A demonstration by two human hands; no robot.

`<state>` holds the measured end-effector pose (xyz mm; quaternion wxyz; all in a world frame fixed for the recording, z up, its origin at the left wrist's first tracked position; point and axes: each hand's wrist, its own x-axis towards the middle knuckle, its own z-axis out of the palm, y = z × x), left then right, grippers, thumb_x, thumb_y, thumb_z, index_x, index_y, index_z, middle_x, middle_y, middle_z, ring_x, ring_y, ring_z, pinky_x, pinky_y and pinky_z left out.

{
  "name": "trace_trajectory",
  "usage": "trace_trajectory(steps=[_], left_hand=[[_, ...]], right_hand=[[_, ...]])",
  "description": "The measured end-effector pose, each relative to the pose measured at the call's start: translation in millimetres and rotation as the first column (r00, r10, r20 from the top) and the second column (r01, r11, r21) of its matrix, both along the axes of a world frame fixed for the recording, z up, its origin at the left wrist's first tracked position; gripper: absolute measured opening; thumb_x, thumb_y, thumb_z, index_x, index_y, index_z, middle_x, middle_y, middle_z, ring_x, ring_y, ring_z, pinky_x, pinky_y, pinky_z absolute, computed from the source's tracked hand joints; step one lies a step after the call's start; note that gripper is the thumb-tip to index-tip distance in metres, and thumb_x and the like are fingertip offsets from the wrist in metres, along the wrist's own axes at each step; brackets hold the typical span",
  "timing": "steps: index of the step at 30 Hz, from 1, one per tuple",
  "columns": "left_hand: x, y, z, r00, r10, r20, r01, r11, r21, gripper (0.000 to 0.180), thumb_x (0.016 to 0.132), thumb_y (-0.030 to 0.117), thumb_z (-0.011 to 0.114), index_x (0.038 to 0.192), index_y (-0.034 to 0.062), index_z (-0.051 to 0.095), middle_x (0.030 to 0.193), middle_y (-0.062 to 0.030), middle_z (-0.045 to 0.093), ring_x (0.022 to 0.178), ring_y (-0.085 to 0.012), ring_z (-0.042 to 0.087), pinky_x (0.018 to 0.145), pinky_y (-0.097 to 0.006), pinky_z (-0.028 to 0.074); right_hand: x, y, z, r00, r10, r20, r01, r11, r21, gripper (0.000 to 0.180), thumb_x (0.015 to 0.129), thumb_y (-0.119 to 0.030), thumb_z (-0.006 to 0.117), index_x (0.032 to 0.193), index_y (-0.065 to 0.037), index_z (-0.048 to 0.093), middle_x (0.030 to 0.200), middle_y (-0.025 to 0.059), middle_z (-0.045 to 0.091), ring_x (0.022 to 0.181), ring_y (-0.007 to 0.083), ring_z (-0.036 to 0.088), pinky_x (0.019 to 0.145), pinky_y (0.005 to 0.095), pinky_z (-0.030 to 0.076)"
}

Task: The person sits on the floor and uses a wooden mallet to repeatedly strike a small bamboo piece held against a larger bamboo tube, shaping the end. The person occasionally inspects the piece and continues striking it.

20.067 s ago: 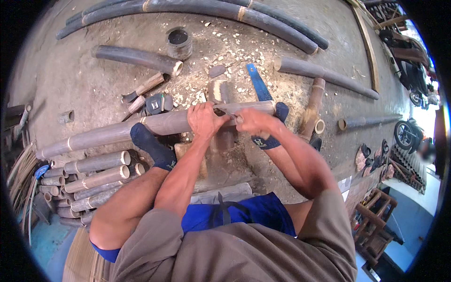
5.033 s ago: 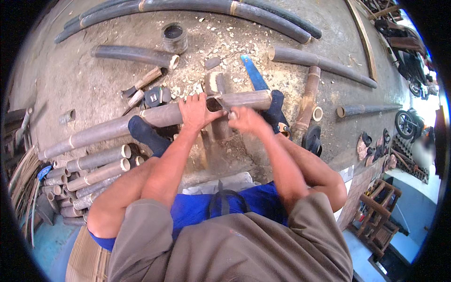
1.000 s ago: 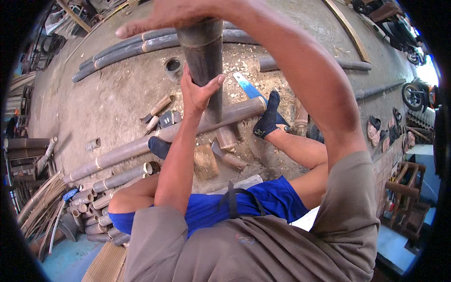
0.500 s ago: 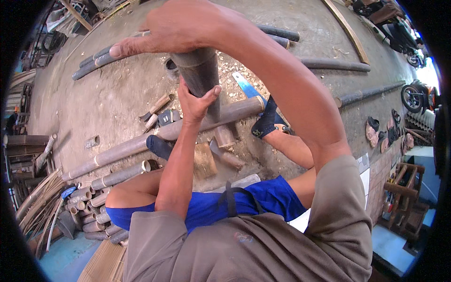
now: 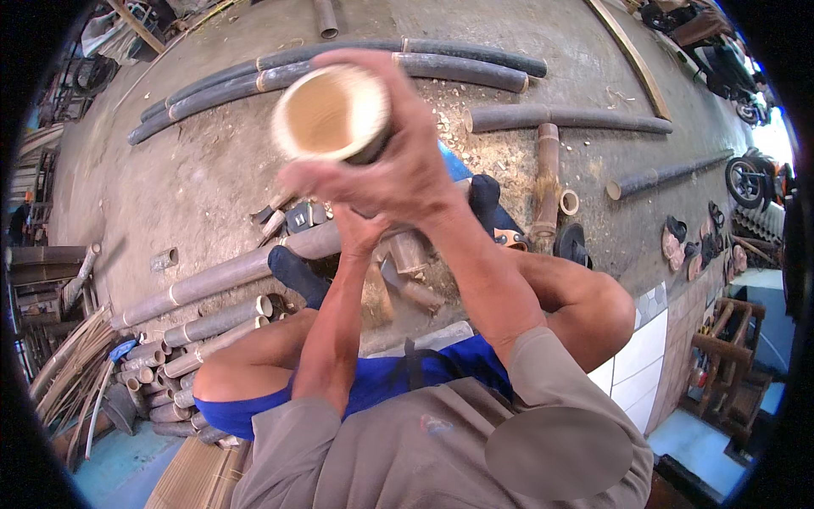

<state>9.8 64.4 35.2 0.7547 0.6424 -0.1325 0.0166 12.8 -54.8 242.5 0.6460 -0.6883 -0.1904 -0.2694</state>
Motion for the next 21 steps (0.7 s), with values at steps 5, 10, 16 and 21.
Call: trace_trajectory(steps=[5, 10, 16, 21], left_hand=[[-7, -5, 12, 0.999, 0.031, 0.041, -0.033, 0.998, 0.047, 0.094, 0.066, 0.035, 0.1, 0.141, 0.0017, 0.055, 0.126, -0.0138, 0.07, 0.114, -0.0257, 0.068, 0.105, -0.041, 0.053], [1, -16, 34, 0.996, -0.072, -0.059, 0.082, 0.977, 0.199, 0.092, 0.065, 0.033, 0.101, 0.138, 0.0016, 0.055, 0.125, -0.014, 0.069, 0.113, -0.0253, 0.068, 0.102, -0.04, 0.053], [-11, -27, 24, 0.947, 0.301, -0.109, -0.284, 0.948, 0.146, 0.092, 0.068, 0.032, 0.1, 0.141, 0.0021, 0.052, 0.129, -0.0143, 0.067, 0.117, -0.0258, 0.066, 0.104, -0.039, 0.051], [-4, -24, -37, 0.986, 0.083, -0.143, -0.065, 0.99, 0.128, 0.09, 0.068, 0.031, 0.099, 0.14, 0.0032, 0.052, 0.126, -0.0119, 0.068, 0.114, -0.0237, 0.066, 0.101, -0.039, 0.052]], right_hand=[[4, -4, 3, 0.999, 0.004, 0.053, 0.0, 0.997, -0.074, 0.086, 0.065, -0.026, 0.102, 0.137, -0.004, 0.06, 0.117, 0.0068, 0.068, 0.107, 0.0146, 0.067, 0.093, 0.0292, 0.055], [-1, -25, 8, 0.992, 0.025, -0.122, 0.017, 0.942, 0.337, 0.074, 0.072, -0.021, 0.093, 0.134, 0.001, 0.06, 0.106, 0.009, 0.073, 0.095, 0.0169, 0.073, 0.086, 0.0319, 0.061], [21, 46, 17, 1.0, -0.02, -0.009, 0.018, 0.98, -0.197, 0.081, 0.068, -0.044, 0.097, 0.127, -0.002, 0.061, 0.108, 0.0096, 0.072, 0.097, 0.019, 0.073, 0.087, 0.0354, 0.059], [32, 2, 21, 0.963, -0.242, -0.119, 0.264, 0.935, 0.236, 0.082, 0.081, -0.038, 0.091, 0.141, 0.004, 0.054, 0.122, 0.017, 0.07, 0.107, 0.0277, 0.072, 0.095, 0.0402, 0.06]])
